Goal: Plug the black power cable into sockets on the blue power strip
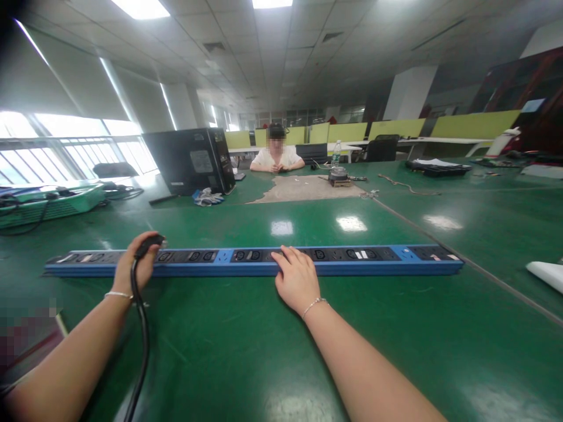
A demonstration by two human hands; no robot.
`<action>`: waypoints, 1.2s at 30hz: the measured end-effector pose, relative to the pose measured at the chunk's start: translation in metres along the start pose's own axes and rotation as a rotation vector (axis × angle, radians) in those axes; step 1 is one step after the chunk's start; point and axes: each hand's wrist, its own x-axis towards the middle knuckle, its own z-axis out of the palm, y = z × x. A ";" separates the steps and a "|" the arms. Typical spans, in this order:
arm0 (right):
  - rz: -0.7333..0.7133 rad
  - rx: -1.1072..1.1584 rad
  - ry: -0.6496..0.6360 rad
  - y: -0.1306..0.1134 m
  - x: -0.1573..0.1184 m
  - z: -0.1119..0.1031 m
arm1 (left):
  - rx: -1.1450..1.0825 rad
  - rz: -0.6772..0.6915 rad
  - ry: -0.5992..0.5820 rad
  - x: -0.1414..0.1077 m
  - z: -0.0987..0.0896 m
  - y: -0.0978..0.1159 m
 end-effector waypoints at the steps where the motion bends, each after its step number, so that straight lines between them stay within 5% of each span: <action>1: -0.002 0.002 0.001 0.000 0.000 0.000 | -0.012 -0.012 0.036 0.002 -0.003 0.005; 5: -0.001 0.006 0.005 0.000 0.000 0.000 | -0.061 0.022 -0.126 -0.001 0.002 0.038; 9: 0.001 0.011 0.012 0.000 0.000 0.000 | -0.138 0.187 -0.356 -0.010 0.026 0.073; 12: 0.004 0.013 0.013 0.000 0.000 0.000 | -0.116 0.229 -0.422 -0.012 0.040 0.086; 36: 0.012 0.031 0.009 -0.001 0.000 0.001 | 0.184 0.415 -0.516 -0.010 0.041 0.098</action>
